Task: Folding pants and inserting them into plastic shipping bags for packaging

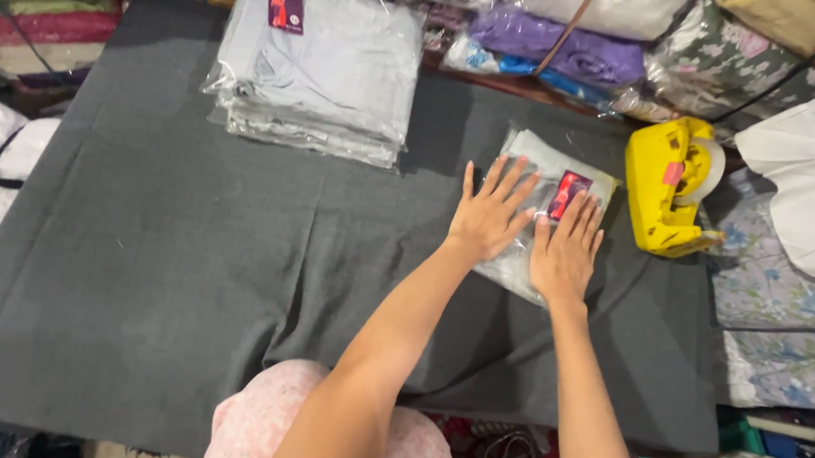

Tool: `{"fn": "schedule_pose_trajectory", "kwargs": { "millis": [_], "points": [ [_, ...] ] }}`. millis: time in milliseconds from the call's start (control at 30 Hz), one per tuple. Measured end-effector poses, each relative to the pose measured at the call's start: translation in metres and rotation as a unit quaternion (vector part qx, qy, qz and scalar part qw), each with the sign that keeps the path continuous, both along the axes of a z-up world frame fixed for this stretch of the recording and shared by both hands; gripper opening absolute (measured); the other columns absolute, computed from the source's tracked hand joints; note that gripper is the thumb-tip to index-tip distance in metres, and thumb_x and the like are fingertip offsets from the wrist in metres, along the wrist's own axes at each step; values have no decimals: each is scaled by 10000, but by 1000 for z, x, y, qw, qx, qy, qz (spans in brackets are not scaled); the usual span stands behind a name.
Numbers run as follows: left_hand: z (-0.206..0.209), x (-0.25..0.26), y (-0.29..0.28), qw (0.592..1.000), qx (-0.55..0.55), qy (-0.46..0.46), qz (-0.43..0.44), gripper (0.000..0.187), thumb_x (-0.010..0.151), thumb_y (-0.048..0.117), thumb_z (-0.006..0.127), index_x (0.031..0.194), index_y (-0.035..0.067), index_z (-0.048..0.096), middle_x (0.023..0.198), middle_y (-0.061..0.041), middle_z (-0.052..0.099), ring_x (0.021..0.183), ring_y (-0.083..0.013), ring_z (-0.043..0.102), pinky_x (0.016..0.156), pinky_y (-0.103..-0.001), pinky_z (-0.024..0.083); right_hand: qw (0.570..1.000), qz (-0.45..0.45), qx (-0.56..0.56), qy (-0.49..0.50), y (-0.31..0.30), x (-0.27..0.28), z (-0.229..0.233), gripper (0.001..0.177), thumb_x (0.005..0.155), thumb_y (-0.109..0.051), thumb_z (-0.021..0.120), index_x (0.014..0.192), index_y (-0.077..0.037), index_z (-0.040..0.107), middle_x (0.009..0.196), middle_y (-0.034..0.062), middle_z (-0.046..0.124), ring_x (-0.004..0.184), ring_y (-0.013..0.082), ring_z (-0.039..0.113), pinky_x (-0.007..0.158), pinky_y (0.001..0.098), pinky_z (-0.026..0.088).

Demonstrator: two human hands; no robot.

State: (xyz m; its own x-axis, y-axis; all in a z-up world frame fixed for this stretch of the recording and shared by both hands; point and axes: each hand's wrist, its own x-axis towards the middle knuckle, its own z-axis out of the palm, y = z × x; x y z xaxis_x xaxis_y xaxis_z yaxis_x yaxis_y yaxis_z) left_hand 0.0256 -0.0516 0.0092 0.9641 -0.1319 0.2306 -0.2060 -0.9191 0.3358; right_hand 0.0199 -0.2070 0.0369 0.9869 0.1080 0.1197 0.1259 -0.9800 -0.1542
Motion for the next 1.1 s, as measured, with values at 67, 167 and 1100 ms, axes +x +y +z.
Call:
{"fn": "schedule_pose_trajectory", "kwargs": {
  "millis": [67, 167, 1100],
  "points": [
    [5, 3, 3, 1000, 7, 0, 0, 584, 1106, 534, 212, 1657, 339, 220, 1751, 22, 127, 1617, -266, 77, 1260, -678, 57, 1000, -2, -1, -10, 3, 3, 2, 704, 1109, -456, 285, 1671, -85, 78, 1708, 221, 148, 1579, 393, 142, 1263, 578, 183],
    [9, -3, 2, 1000, 8, 16, -2, 574, 1110, 517, 192, 1656, 340, 215, 1751, 27, 110, 1614, -261, 68, 1256, -684, 57, 1000, -2, -4, -13, 1, -1, -1, 677, 1104, -452, 295, 1674, -132, 117, 1707, 204, 155, 1572, 395, 167, 1260, 576, 192],
    [10, 5, 2, 997, 1, 81, -2, 578, 1095, 506, 164, 1646, 341, 214, 1746, 52, 93, 1609, -237, 30, 1259, -678, -26, 998, -31, -24, 49, 7, 6, 1, 650, 1092, -491, 250, 1672, -213, 156, 1722, 176, 120, 1589, 356, 115, 1284, 529, 137]
  ]
}}
